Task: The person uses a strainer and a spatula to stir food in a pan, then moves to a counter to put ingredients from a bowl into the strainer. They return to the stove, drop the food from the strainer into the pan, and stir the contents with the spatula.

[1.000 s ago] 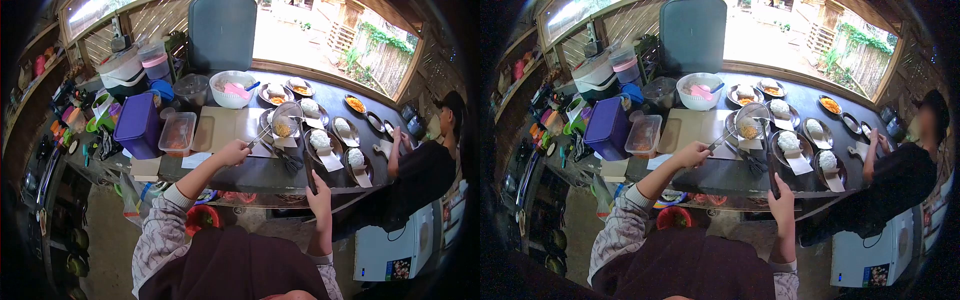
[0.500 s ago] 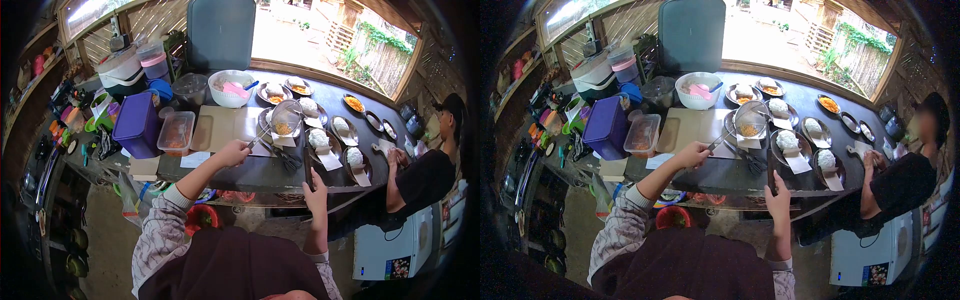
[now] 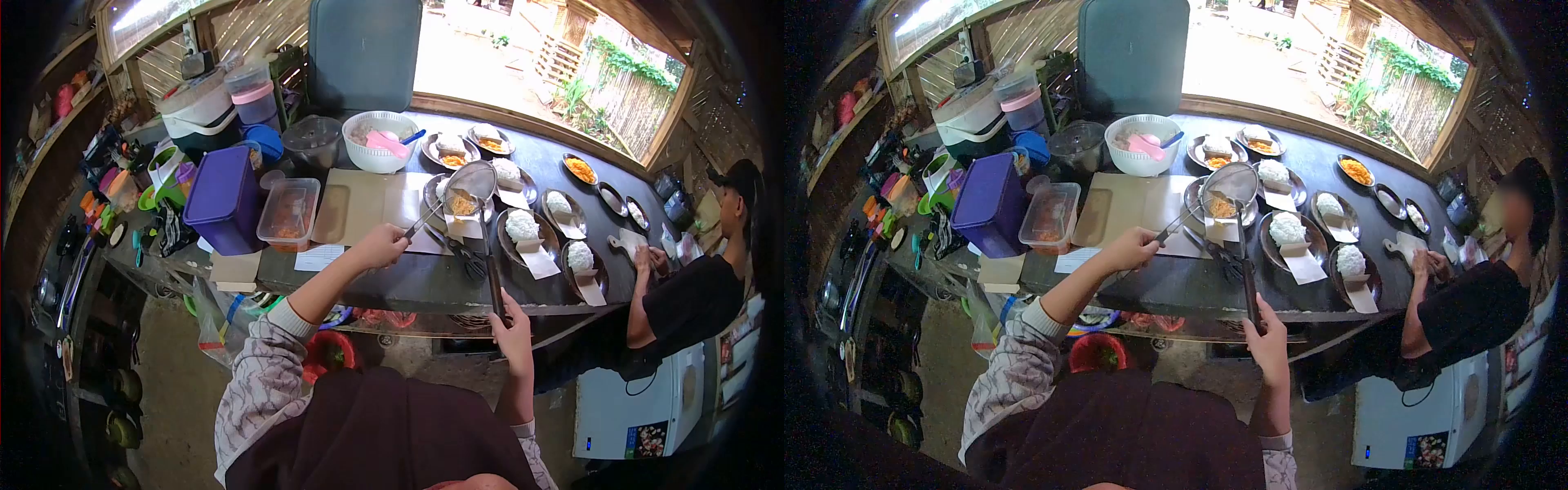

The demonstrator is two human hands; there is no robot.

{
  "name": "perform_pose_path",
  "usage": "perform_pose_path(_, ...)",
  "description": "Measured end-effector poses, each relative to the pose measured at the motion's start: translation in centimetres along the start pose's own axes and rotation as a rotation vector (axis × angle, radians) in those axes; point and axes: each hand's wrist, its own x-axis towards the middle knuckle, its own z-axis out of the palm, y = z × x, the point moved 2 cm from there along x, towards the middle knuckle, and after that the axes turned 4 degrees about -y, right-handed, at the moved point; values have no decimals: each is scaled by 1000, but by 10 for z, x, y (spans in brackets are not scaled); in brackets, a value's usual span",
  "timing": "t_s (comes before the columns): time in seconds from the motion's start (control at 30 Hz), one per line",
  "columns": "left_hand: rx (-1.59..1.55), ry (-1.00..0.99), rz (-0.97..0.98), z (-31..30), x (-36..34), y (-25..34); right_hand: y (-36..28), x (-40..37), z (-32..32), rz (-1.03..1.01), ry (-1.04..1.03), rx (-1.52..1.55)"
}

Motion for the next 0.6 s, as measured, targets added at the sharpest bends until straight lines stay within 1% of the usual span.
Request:
perform_pose_path(0.03, 21, 25, 14, -1, 0, 0, 3, -2, -1, 0, -1, -1)
perform_pose_path(0.1, 29, 38, 20, -1, 0, -1, 7, -5, -6, -102, 23, -129)
perform_pose_path(0.13, 37, 50, 27, -1, 0, -1, 6, -6, -10, -101, 22, -128)
perform_pose_path(0.2, 31, 50, 22, 0, 2, -3, 0, -10, -17, -29, -4, -160)
perform_pose_path(0.37, 29, 53, 17, 4, 5, -2, -3, -1, -21, -45, 41, -167)
perform_pose_path(0.43, 61, 75, 38, 5, 7, -2, 1, 5, -20, -154, 78, -214)
perform_pose_path(0.6, 84, 93, 54, 4, 7, -5, -4, 1, -14, -87, 76, -241)
